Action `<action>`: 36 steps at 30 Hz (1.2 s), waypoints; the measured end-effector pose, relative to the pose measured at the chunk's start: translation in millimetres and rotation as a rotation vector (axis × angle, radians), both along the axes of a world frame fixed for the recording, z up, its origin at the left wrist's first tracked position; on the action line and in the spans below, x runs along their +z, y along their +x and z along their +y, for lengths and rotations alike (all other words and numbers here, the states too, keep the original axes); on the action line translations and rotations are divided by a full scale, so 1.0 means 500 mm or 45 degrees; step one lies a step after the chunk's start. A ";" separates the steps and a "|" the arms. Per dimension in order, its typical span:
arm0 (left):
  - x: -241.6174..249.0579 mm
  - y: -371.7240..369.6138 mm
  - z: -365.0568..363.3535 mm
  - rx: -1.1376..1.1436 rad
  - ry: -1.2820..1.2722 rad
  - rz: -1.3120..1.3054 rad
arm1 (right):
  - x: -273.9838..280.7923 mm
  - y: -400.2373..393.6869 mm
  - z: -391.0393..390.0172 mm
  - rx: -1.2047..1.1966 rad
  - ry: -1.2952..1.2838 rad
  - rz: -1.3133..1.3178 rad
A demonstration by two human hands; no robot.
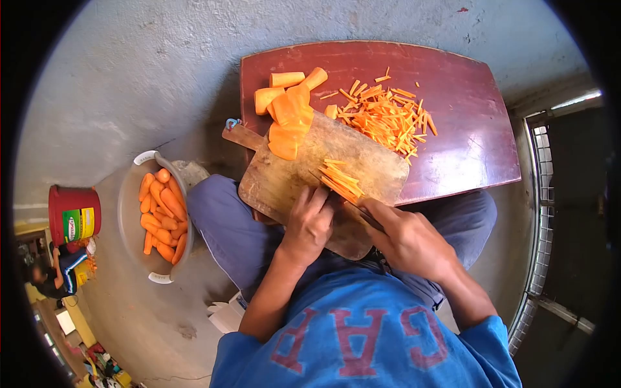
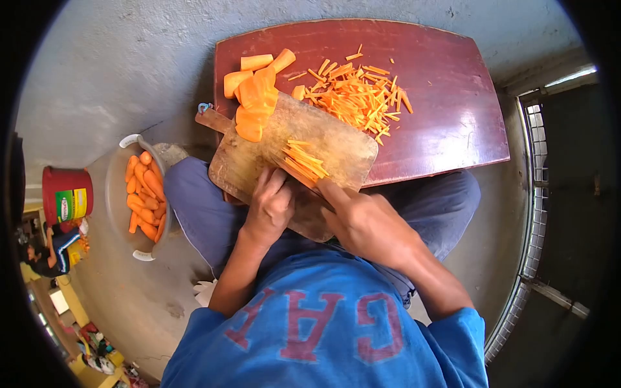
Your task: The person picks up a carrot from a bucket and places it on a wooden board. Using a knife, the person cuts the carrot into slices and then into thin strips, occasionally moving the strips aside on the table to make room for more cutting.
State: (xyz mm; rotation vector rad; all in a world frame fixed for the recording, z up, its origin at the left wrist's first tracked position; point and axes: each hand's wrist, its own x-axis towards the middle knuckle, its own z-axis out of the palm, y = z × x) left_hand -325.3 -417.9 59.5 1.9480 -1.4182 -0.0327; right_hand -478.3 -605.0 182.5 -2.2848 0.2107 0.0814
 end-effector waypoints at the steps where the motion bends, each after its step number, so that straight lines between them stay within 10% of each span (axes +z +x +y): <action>1: -0.005 -0.004 0.002 0.010 -0.019 -0.008 | 0.011 -0.022 0.004 -0.033 0.018 0.011; 36: -0.013 -0.012 -0.006 0.057 -0.024 -0.103 | 0.023 -0.067 0.008 -0.037 0.017 0.052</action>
